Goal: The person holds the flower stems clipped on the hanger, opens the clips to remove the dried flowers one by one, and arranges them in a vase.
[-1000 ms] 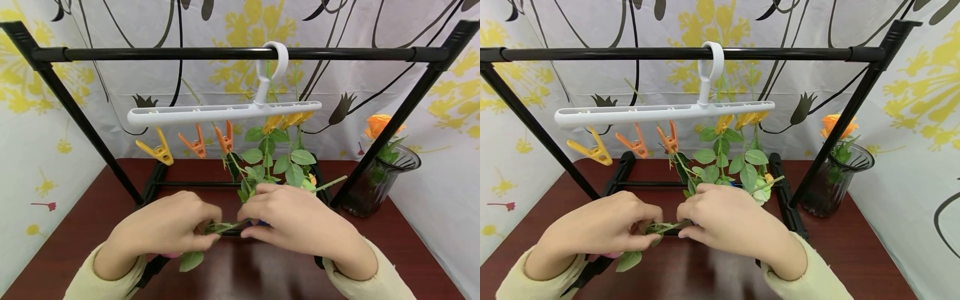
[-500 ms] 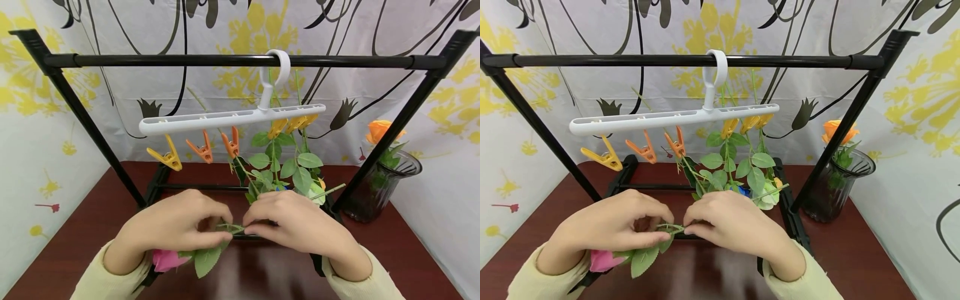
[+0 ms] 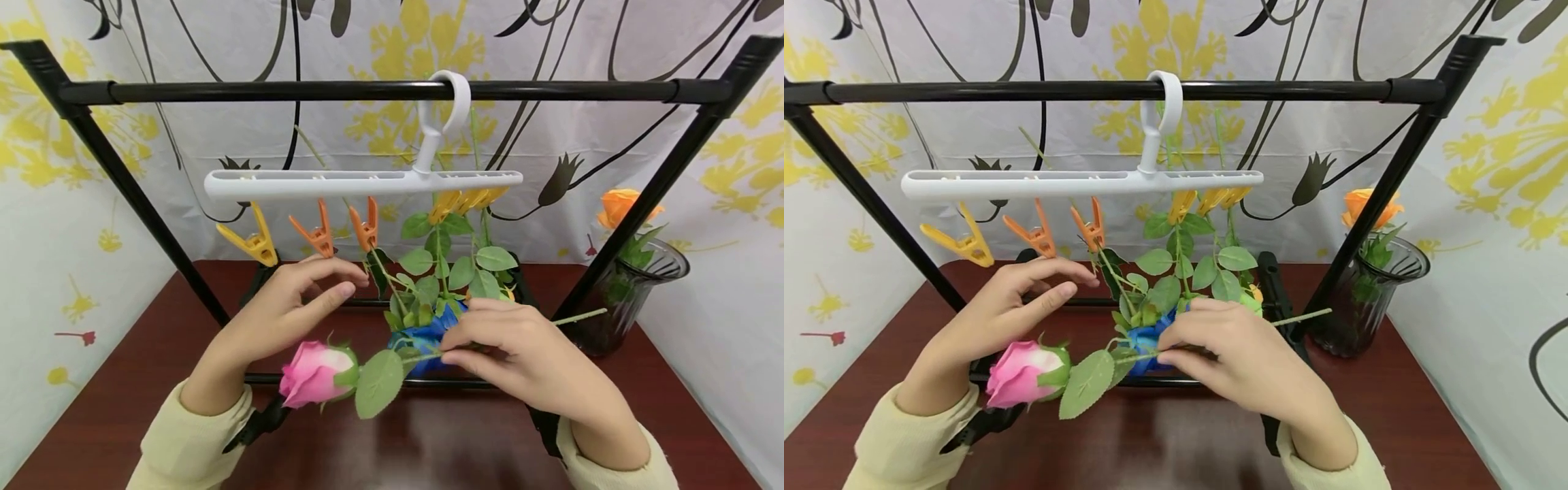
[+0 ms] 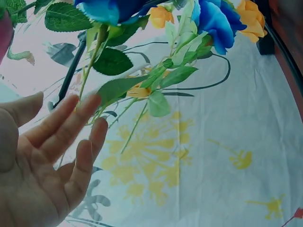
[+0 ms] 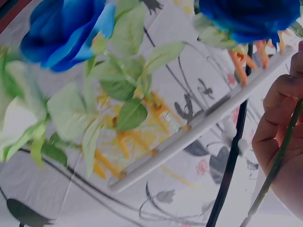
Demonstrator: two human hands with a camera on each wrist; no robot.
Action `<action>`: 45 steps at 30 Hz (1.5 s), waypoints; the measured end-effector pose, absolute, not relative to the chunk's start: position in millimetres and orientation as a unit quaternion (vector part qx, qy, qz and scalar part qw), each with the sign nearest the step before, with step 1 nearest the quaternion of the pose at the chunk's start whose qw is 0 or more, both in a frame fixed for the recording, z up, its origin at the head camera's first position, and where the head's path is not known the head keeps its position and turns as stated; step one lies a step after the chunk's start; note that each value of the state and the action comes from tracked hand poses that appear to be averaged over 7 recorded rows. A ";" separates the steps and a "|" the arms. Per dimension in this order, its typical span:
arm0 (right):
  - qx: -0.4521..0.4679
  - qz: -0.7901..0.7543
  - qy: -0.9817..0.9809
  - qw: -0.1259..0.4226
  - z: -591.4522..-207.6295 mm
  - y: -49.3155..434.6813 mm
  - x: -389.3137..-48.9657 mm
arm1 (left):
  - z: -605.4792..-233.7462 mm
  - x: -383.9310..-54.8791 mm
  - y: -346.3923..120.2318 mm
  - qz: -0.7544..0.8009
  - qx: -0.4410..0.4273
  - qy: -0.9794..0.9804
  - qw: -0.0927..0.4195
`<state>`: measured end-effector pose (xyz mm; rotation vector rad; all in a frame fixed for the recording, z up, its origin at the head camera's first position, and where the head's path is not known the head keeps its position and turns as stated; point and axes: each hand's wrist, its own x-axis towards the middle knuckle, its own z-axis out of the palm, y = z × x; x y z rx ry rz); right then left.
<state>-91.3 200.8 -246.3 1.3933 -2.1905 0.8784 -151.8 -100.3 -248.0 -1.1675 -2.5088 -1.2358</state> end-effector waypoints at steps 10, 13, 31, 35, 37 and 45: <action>0.448 0.379 -0.759 0.282 -254.6 233.9 -90.6 | -257.9 -165.4 -73.1 -0.478 -0.293 -0.824 0.089; 0.414 0.388 -0.765 0.305 -256.2 243.7 -90.6 | -260.4 -169.9 -65.0 -0.505 -0.253 -0.818 0.105; 0.351 0.530 -0.666 0.390 -247.7 289.0 -109.5 | -275.8 -186.7 -41.8 -0.582 -0.198 -0.781 0.111; 0.357 0.552 -0.646 0.389 -240.2 295.5 -114.6 | -276.4 -185.5 -43.0 -0.593 -0.192 -0.774 0.109; 0.352 0.550 -0.648 0.393 -235.8 297.1 -117.5 | -277.1 -185.3 -44.3 -0.600 -0.189 -0.769 0.110; 0.292 0.523 -0.672 0.435 -227.8 313.2 -128.2 | -281.0 -188.5 -48.0 -0.614 -0.182 -0.761 0.108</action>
